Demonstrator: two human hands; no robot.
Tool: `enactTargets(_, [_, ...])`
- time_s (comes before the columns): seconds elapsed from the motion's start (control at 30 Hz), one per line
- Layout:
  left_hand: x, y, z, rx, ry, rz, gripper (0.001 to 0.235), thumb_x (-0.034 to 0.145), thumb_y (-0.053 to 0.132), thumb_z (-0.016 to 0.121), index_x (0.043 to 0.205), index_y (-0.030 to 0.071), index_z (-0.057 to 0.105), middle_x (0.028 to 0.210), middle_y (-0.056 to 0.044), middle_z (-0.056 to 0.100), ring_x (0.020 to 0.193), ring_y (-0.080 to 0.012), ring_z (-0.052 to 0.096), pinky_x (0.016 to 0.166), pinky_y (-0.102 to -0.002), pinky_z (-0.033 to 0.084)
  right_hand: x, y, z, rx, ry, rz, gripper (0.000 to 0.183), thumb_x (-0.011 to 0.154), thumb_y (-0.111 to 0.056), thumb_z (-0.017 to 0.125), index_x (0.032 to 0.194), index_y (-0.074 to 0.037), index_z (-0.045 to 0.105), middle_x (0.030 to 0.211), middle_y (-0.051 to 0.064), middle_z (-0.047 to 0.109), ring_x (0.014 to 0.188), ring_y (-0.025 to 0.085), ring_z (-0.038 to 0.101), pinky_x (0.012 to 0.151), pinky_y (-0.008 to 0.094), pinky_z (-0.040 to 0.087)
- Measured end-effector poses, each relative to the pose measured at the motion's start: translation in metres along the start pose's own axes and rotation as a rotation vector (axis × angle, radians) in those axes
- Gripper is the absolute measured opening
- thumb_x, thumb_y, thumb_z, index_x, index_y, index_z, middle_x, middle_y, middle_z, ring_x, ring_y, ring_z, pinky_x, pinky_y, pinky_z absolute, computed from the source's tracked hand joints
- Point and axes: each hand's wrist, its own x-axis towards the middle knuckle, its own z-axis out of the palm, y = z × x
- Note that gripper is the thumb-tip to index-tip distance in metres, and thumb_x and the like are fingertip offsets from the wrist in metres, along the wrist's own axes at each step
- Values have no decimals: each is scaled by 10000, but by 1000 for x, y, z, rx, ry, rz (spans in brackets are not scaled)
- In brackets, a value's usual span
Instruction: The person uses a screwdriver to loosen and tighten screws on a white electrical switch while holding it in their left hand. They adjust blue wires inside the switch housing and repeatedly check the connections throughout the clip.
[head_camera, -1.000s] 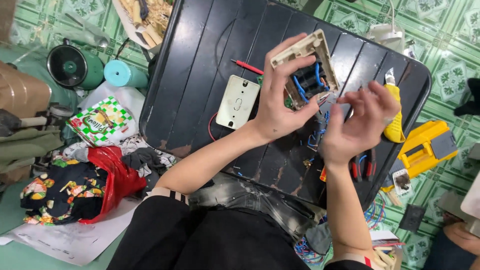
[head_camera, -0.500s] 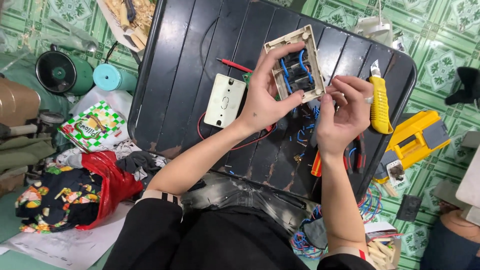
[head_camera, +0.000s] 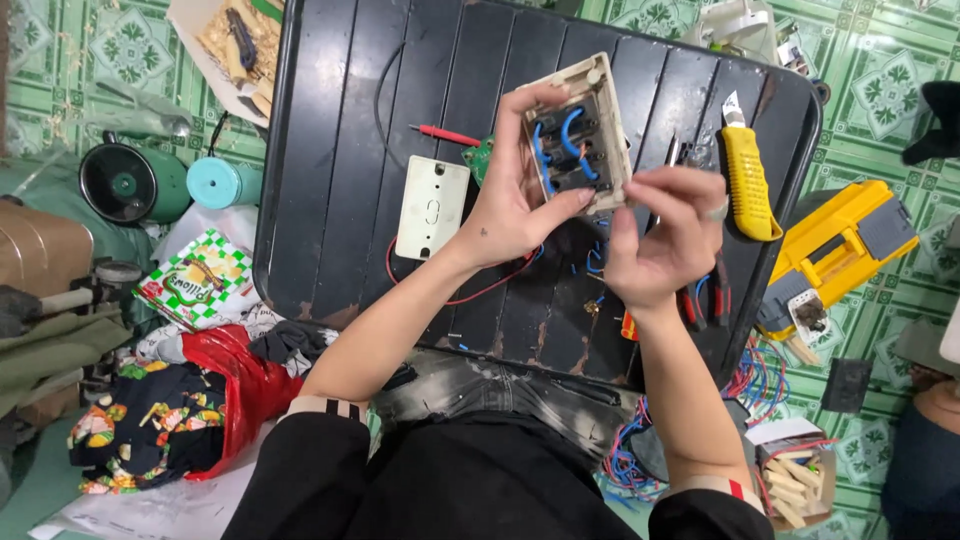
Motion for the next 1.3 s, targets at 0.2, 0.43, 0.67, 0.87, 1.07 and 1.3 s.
enactTargets(0.2, [2,3,-6,-79,-97,-52,569,971,50,726,1382,157,349,1390,-41,348,1267,-135,440,1046,-269,474,-7,1,-2,-14,-18,-38,151,1007,-127,630,1009,6,701,1021,197,596,916,315,588,748,394,526])
enactTargets(0.43, [1,-6,-8,-109,-86,-90,586,987,107,781,1436,167,409,1428,-24,428,1249,-132,517,1040,-290,495,-8,1,-4,-22,-16,-32,133,987,-103,655,1004,18,707,1006,214,590,911,327,586,747,402,523])
enactTargets(0.67, [-2,-11,-6,-113,-45,-64,629,989,112,819,1502,138,457,1521,-33,466,1466,-147,473,1225,-309,468,-14,3,-5,-43,6,-6,149,963,-116,660,1012,21,693,1011,235,596,910,337,575,766,414,500])
enactTargets(0.87, [-6,-1,-1,-30,-3,-102,641,983,-27,813,1503,146,481,1544,-34,487,1162,-176,679,1028,-268,621,-13,5,0,-57,40,7,174,954,-127,655,1050,17,676,1026,231,577,926,338,551,781,415,493])
enactTargets(1.07, [-10,-6,1,267,13,-10,574,979,-4,784,1449,188,515,1476,-30,560,1332,-202,655,931,-243,717,-1,1,-4,-35,17,21,197,1004,-168,659,1066,19,651,1092,195,507,997,336,542,828,419,530])
enactTargets(1.3, [-11,-32,3,492,73,234,497,963,-7,720,1394,166,545,1382,-62,586,1294,-259,590,1053,-343,572,1,12,-4,-96,-8,-169,143,994,-150,748,1008,-16,700,1059,188,562,872,351,575,775,462,490])
